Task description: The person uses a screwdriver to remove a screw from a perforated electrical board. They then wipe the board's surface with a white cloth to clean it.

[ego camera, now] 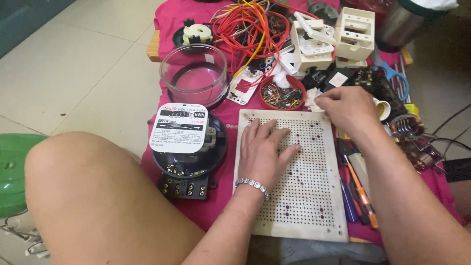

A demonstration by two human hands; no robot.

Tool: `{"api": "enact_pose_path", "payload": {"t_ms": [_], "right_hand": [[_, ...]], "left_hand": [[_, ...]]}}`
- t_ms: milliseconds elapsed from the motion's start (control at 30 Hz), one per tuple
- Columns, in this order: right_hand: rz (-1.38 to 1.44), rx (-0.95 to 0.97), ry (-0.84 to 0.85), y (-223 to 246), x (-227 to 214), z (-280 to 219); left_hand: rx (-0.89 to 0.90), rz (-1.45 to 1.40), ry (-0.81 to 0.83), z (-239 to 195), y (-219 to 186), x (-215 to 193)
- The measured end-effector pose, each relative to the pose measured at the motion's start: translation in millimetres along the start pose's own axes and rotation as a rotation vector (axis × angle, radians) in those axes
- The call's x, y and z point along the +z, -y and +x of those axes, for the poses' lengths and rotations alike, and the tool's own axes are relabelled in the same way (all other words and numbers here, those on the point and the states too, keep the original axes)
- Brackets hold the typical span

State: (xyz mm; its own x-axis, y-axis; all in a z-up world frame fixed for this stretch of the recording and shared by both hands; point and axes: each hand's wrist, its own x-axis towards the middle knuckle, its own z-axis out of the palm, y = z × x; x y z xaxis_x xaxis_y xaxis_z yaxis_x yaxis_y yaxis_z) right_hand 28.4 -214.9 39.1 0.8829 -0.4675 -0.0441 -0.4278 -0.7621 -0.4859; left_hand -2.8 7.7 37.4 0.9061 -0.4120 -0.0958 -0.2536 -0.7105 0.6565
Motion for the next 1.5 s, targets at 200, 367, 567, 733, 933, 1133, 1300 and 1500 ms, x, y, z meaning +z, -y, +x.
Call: {"api": "enact_pose_path", "payload": {"t_ms": [200, 367, 567, 733, 933, 1133, 1300, 1500], "right_hand": [[0.016, -0.114, -0.008, 19.9, 39.0, 32.3], [-0.037, -0.237, 0.084, 63.5, 49.5, 43.4], [0.014, -0.244, 0.022, 46.7, 56.0, 60.4], [0.271, -0.238, -0.213, 20.5, 20.5, 21.9], [0.381, -0.105, -0.094, -4.2, 22.8, -24.0], [0.148, -0.142, -0.038, 4.0, 47.9, -29.7], [-0.053, -0.204, -0.131, 18.8, 58.8, -30.7], [-0.016, -0.378, -0.036, 77.5, 110.1, -10.4]], "left_hand": [[0.037, -0.009, -0.031, 0.1, 4.9, 4.7], [0.041, -0.032, -0.052, 3.9, 7.5, 7.0], [0.059, -0.040, -0.088, 5.5, 12.1, 10.7], [0.073, -0.045, -0.110, 10.9, 17.7, 20.3], [0.006, -0.007, -0.371, -4.0, 15.7, 20.2], [-0.039, 0.073, -0.190, -30.7, 11.6, 10.1], [-0.037, 0.061, -0.127, -37.1, 17.3, 9.4], [0.001, 0.099, -0.238, -34.7, 26.5, 24.1]]}}
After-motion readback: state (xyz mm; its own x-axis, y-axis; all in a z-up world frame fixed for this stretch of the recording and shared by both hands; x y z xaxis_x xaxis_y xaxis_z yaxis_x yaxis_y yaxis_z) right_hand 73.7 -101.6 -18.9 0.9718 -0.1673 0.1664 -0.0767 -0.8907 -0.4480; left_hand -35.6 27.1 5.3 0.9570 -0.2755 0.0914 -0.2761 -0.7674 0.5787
